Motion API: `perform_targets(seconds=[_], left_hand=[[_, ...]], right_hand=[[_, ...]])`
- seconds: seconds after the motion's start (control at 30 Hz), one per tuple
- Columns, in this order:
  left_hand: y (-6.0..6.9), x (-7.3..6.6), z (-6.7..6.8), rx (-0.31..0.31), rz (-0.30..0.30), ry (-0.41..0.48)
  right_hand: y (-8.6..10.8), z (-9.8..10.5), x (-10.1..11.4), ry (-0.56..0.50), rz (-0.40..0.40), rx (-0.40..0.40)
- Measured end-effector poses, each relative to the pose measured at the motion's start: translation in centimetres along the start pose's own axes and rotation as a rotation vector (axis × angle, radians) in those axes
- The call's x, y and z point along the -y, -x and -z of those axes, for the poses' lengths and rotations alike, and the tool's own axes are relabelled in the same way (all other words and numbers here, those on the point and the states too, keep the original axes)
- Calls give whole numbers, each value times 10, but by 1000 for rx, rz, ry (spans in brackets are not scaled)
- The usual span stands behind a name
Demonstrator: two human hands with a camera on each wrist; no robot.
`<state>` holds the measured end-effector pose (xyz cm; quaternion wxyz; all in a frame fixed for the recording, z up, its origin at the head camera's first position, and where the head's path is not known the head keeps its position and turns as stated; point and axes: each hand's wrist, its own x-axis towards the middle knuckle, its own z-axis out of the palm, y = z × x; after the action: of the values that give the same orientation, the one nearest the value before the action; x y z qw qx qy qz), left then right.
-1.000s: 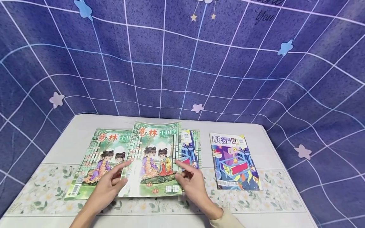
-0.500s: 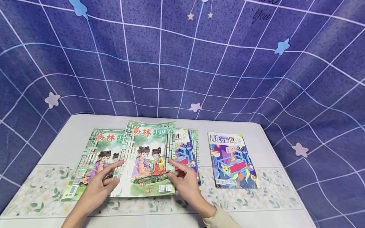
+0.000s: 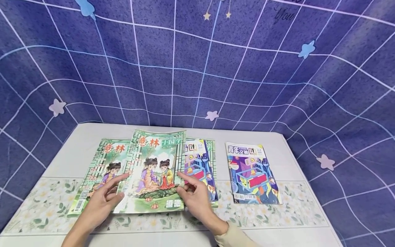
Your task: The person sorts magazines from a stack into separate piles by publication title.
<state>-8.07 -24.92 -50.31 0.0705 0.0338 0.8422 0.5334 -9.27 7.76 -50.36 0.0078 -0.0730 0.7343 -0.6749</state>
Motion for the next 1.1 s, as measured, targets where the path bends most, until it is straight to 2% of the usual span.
perform_targets(seconds=[0.1, 0.4, 0.87, 1.1], left_hand=[[0, 4, 6, 28, -16, -9], [1, 23, 17, 43, -49, 87], [5, 37, 28, -6, -100, 44], [6, 41, 32, -44, -74, 49]], right_hand=[[1, -4, -1, -10, 5, 6], [0, -17, -4, -27, -5, 30], [-2, -30, -8, -58, 33, 50], [-4, -37, -6, -50, 65, 67]])
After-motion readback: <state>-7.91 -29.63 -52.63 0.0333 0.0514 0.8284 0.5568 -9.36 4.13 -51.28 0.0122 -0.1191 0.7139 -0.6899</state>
